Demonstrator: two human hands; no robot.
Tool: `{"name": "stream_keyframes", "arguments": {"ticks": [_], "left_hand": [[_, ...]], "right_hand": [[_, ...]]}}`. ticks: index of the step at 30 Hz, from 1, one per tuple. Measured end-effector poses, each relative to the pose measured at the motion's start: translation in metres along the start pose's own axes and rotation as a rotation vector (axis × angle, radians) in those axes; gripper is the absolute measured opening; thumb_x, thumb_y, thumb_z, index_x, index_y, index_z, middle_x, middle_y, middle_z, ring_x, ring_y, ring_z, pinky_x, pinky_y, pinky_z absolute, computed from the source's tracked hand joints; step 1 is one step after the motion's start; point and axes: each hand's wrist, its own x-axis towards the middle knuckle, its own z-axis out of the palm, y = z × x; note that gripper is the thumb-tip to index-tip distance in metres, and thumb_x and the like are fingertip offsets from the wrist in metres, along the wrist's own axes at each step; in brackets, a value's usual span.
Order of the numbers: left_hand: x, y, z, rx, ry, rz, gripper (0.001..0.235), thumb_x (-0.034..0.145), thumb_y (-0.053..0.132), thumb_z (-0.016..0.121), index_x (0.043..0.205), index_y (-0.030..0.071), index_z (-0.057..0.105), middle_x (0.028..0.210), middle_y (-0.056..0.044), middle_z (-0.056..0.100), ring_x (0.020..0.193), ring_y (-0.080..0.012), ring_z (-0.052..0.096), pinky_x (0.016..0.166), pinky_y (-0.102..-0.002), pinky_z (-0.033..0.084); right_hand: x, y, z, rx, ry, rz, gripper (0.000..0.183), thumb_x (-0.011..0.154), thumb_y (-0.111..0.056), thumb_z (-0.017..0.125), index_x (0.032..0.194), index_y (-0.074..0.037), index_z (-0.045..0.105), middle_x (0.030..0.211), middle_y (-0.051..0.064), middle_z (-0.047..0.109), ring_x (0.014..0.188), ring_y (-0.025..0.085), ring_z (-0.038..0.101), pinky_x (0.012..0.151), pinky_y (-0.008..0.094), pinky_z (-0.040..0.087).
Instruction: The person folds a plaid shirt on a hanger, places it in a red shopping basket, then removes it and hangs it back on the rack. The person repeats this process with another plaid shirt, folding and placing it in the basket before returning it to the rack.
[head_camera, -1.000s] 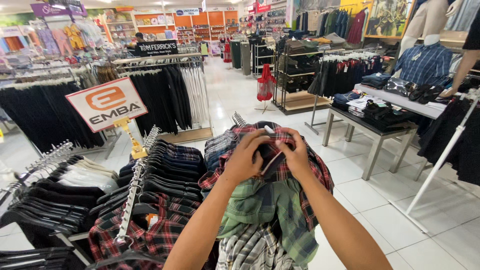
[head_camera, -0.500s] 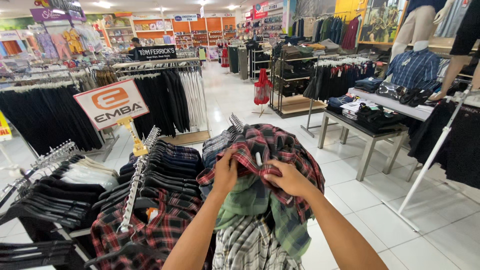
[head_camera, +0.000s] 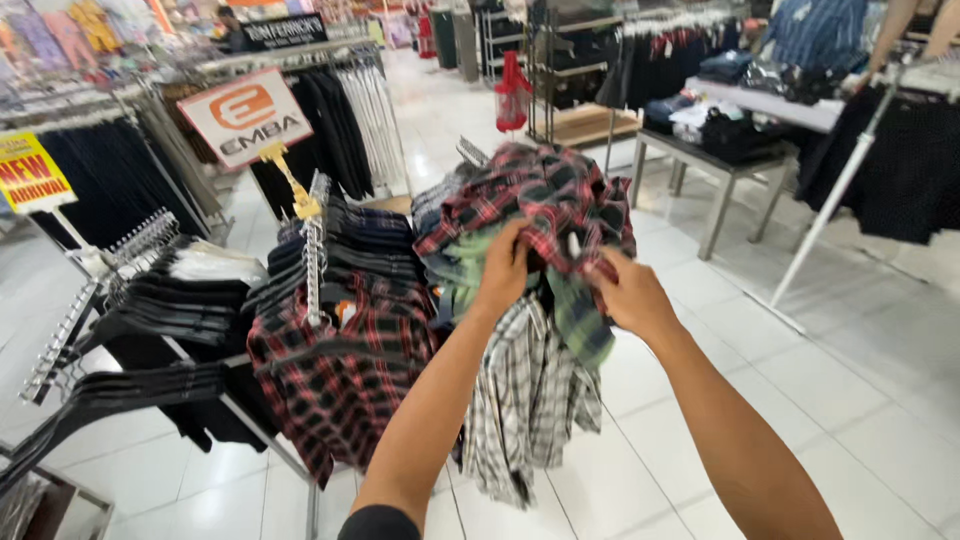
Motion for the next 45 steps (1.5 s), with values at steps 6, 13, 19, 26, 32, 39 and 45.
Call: {"name": "stream_keyframes", "arguments": {"ticks": [6, 13, 19, 26, 32, 39, 45], "left_hand": [[-0.045, 0.033, 0.04, -0.194, -0.034, -0.171, 0.03, 0.104, -0.007, 0.046, 0.125, 0.005, 0.065, 0.108, -0.018, 0.07, 0.106, -0.0309, 0.066, 0.101, -0.05, 0.049], [-0.075, 0.086, 0.05, -0.095, -0.126, -0.206, 0.028, 0.106, -0.001, 0.051, 0.129, 0.005, 0.067, 0.111, -0.017, 0.072, 0.109, -0.0391, 0.069, 0.098, -0.05, 0.053], [-0.072, 0.105, 0.073, 0.049, -0.184, -0.173, 0.021, 0.103, 0.016, 0.063, 0.119, 0.004, 0.069, 0.096, -0.023, 0.074, 0.095, -0.0467, 0.07, 0.081, -0.053, 0.057], [-0.059, 0.057, 0.04, 0.361, -0.181, -0.185, 0.019, 0.1, 0.023, 0.069, 0.116, 0.014, 0.071, 0.096, -0.012, 0.078, 0.093, -0.0369, 0.074, 0.081, -0.048, 0.059], [-0.042, 0.1, -0.019, 0.406, -0.243, -0.289, 0.025, 0.099, 0.019, 0.071, 0.123, 0.016, 0.069, 0.109, -0.01, 0.077, 0.103, -0.0352, 0.073, 0.089, -0.047, 0.06], [-0.075, 0.12, -0.078, 0.713, -0.197, -0.468, 0.022, 0.103, 0.023, 0.066, 0.115, 0.015, 0.05, 0.11, -0.018, 0.071, 0.102, -0.0472, 0.07, 0.084, -0.062, 0.058], [-0.145, 0.113, -0.167, 1.203, -0.164, -0.752, 0.021, 0.105, 0.042, 0.056, 0.11, 0.024, 0.047, 0.084, -0.016, 0.071, 0.076, -0.0469, 0.072, 0.075, -0.058, 0.059]], "right_hand": [[-0.04, 0.046, 0.009, 0.351, 0.349, -0.017, 0.029, 0.107, -0.029, 0.06, 0.129, -0.012, 0.068, 0.108, 0.022, 0.073, 0.111, 0.045, 0.067, 0.098, 0.055, 0.051], [-0.061, 0.072, -0.01, 0.292, 0.563, -0.106, 0.018, 0.104, -0.019, 0.068, 0.12, -0.015, 0.071, 0.098, 0.017, 0.074, 0.102, 0.039, 0.07, 0.091, 0.05, 0.055], [-0.056, 0.068, -0.064, 0.203, 0.539, -0.155, 0.025, 0.107, -0.033, 0.065, 0.125, -0.016, 0.068, 0.093, 0.019, 0.072, 0.097, 0.044, 0.07, 0.092, 0.054, 0.052], [-0.025, 0.071, -0.088, 0.041, 0.08, -0.001, 0.044, 0.1, -0.036, 0.072, 0.125, -0.014, 0.042, 0.092, 0.02, 0.072, 0.101, 0.047, 0.068, 0.097, 0.057, 0.048], [0.007, 0.043, -0.098, 0.013, -0.194, -0.049, 0.033, 0.093, -0.035, 0.075, 0.112, -0.015, 0.058, 0.091, 0.015, 0.075, 0.099, 0.043, 0.068, 0.093, 0.054, 0.048], [0.044, 0.011, -0.033, -0.018, -0.353, -0.223, 0.034, 0.088, -0.034, 0.08, 0.117, -0.022, 0.067, 0.103, 0.01, 0.077, 0.107, 0.04, 0.068, 0.097, 0.055, 0.048], [0.05, 0.0, 0.107, 0.086, -0.587, -0.405, 0.025, 0.091, -0.022, 0.08, 0.109, -0.009, 0.068, 0.101, 0.015, 0.077, 0.1, 0.042, 0.071, 0.092, 0.051, 0.053]]}}
